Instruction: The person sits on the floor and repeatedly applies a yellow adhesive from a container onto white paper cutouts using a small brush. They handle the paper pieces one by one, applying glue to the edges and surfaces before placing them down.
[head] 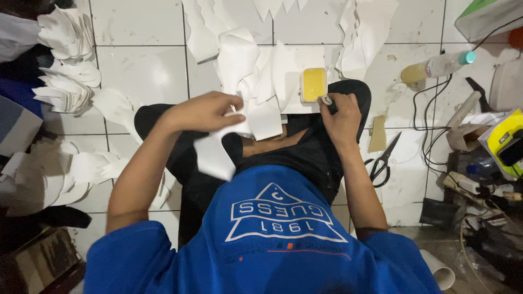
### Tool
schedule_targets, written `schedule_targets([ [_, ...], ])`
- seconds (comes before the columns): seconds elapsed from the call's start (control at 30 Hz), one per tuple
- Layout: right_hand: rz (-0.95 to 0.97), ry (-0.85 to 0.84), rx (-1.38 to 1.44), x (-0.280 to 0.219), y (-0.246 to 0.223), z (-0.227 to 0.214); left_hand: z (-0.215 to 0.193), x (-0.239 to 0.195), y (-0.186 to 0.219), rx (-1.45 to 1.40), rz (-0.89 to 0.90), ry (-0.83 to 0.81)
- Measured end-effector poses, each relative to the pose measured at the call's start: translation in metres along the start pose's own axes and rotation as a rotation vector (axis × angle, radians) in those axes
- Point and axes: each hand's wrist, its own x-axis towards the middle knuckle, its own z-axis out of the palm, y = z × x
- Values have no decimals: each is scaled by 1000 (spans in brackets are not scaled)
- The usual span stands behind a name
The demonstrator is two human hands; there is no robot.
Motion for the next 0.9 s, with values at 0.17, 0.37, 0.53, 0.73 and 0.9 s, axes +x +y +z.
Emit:
schedule_targets([
  [0.17, 84, -77, 57, -8, -3, 6, 3, -44, 9, -722, 175, 353],
  [0.37, 173, -89, 31, -5, 3, 14, 16, -55, 56, -1427, 336, 580],
  [0.53, 243, -36, 71, -2, -6, 9, 34, -26, 34, -1541, 268, 829],
  [0.73, 205, -65, 73, 2, -14, -6, 31, -25, 54, -1244, 248, 1030],
  [0.9, 225, -110, 58, 8, 1, 0, 16, -40, 82, -973, 168, 1051],
])
